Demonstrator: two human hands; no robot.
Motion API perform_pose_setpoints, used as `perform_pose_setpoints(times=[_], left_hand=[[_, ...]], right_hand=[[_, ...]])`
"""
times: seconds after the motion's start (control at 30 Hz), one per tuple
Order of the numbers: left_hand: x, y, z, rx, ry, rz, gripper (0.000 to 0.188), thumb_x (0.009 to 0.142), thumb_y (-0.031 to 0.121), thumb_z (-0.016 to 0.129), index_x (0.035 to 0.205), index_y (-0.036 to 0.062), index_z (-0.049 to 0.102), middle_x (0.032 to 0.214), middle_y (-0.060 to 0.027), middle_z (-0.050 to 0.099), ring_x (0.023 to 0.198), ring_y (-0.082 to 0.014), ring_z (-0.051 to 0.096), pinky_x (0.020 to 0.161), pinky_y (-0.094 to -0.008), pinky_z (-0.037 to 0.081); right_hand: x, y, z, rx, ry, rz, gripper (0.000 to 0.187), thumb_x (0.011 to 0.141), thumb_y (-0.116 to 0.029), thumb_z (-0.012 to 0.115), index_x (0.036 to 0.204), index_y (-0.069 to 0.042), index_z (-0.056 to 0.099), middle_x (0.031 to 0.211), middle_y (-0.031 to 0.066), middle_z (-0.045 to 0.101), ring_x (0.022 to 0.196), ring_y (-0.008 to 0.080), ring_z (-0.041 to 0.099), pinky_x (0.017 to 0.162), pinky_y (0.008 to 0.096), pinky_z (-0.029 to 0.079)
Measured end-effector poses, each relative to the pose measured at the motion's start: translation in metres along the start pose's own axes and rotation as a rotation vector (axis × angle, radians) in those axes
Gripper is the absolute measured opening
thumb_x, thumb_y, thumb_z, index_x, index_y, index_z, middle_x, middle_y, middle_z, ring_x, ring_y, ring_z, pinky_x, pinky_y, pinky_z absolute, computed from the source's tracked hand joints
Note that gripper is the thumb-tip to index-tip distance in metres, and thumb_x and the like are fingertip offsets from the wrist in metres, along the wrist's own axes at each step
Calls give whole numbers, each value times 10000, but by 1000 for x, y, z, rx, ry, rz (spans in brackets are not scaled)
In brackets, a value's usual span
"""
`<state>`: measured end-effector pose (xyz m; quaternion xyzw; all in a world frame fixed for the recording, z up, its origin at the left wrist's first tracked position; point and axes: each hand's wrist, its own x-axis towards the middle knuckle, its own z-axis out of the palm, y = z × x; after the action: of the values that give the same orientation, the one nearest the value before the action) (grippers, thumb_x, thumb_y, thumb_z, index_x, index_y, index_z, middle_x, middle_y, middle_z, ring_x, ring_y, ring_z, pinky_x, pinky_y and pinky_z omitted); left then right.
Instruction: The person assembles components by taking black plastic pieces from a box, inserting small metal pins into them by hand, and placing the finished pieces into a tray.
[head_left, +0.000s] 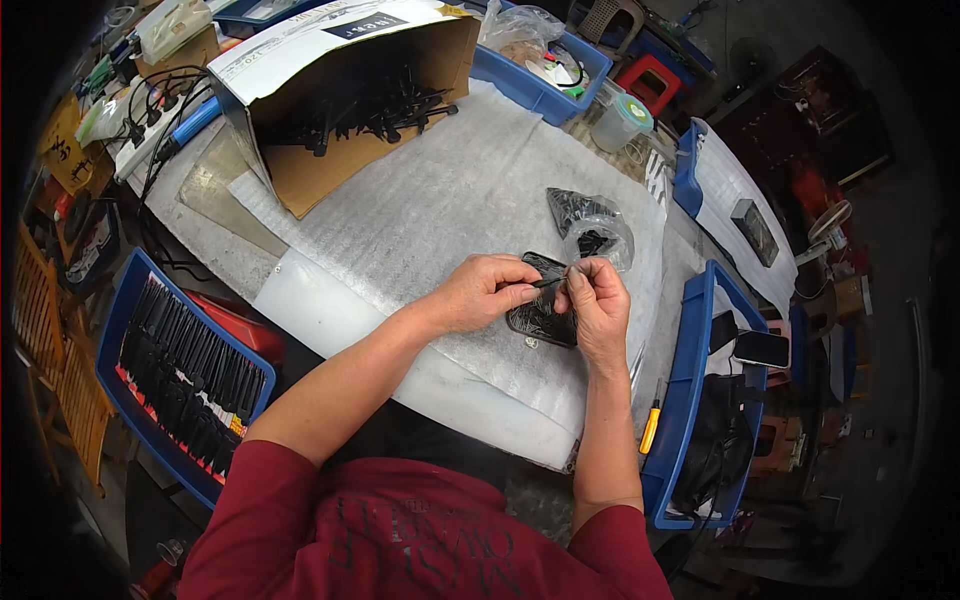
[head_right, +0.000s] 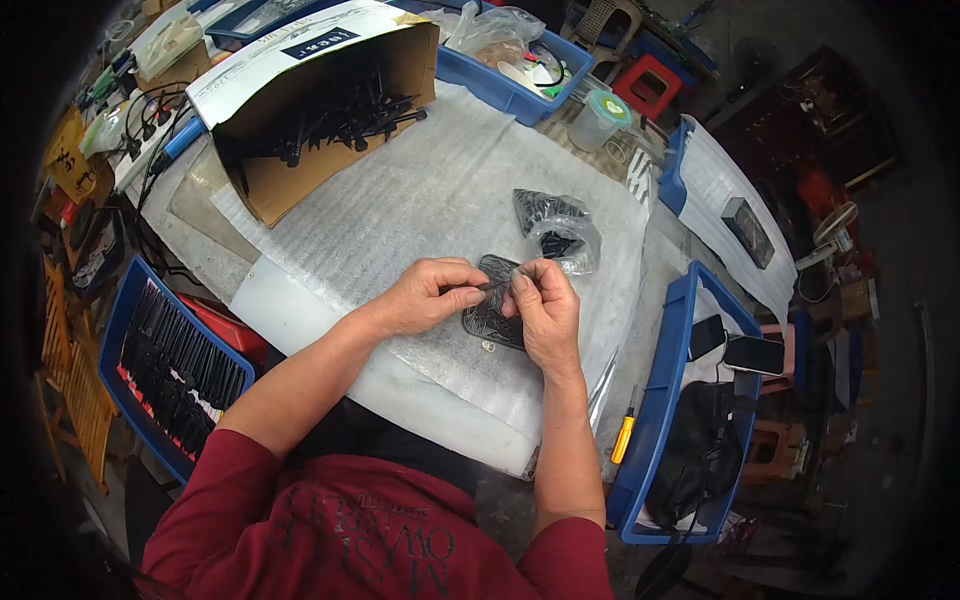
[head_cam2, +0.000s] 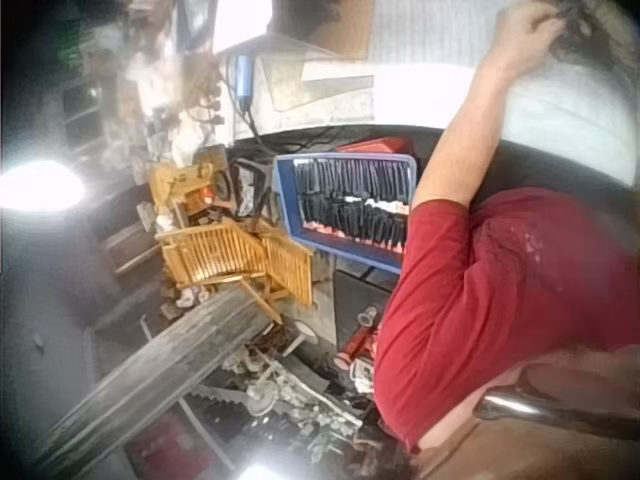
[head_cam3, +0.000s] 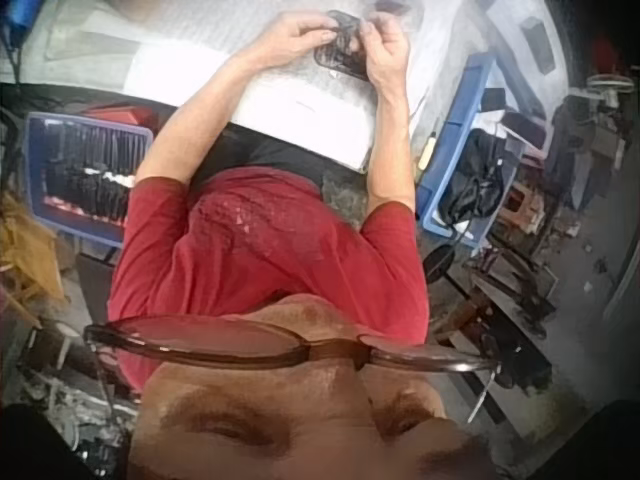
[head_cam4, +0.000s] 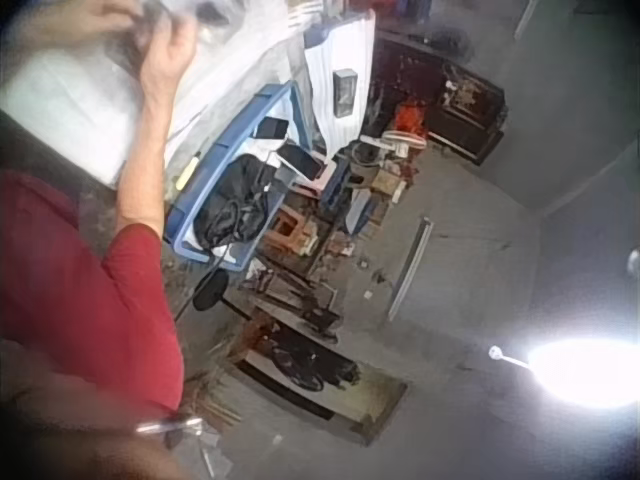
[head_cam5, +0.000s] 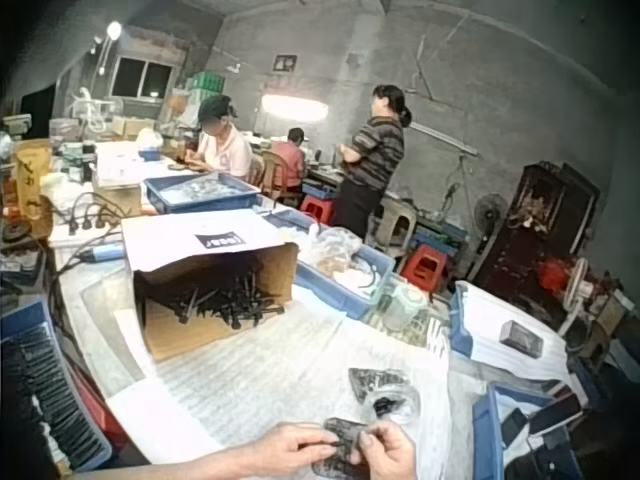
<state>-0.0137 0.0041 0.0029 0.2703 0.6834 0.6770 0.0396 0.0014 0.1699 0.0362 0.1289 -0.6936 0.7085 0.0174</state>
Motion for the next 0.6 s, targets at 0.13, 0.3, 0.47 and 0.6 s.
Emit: perform_pose_setpoints(times=[0.13, 0.3, 0.47, 0.6], left_hand=[[0, 0, 0, 38, 0, 2, 103, 760, 100, 578, 822, 18, 589, 698, -37, 530, 610, -113, 475, 555, -246, 384], [0, 2, -1, 102, 16, 68, 139, 768, 85, 566, 867, -9, 592, 667, -37, 514, 608, -121, 477, 553, -240, 388], [-1, 2, -2, 152, 27, 86, 136, 756, 80, 572, 856, -10, 595, 663, -48, 521, 604, -136, 490, 550, -253, 396], [-1, 3, -1, 183, 40, 82, 129, 748, 71, 577, 848, -9, 597, 667, -53, 530, 606, -149, 503, 549, -266, 404]], right_hand=[[0, 1, 0, -35, 10, -4, 90, 854, -94, 481, 815, -14, 462, 636, 0, 478, 554, 55, 453, 510, 177, 378], [-1, 2, 4, -32, 27, -17, 90, 853, -85, 477, 795, -19, 458, 627, -8, 465, 536, 48, 434, 488, 173, 361], [-2, 4, 5, -37, 33, -5, 85, 849, -72, 475, 784, -21, 456, 618, -11, 459, 519, 44, 418, 470, 170, 346], [-3, 3, 3, -84, 29, 14, 90, 844, -63, 478, 766, -21, 461, 605, -12, 457, 510, 38, 411, 460, 170, 341]])
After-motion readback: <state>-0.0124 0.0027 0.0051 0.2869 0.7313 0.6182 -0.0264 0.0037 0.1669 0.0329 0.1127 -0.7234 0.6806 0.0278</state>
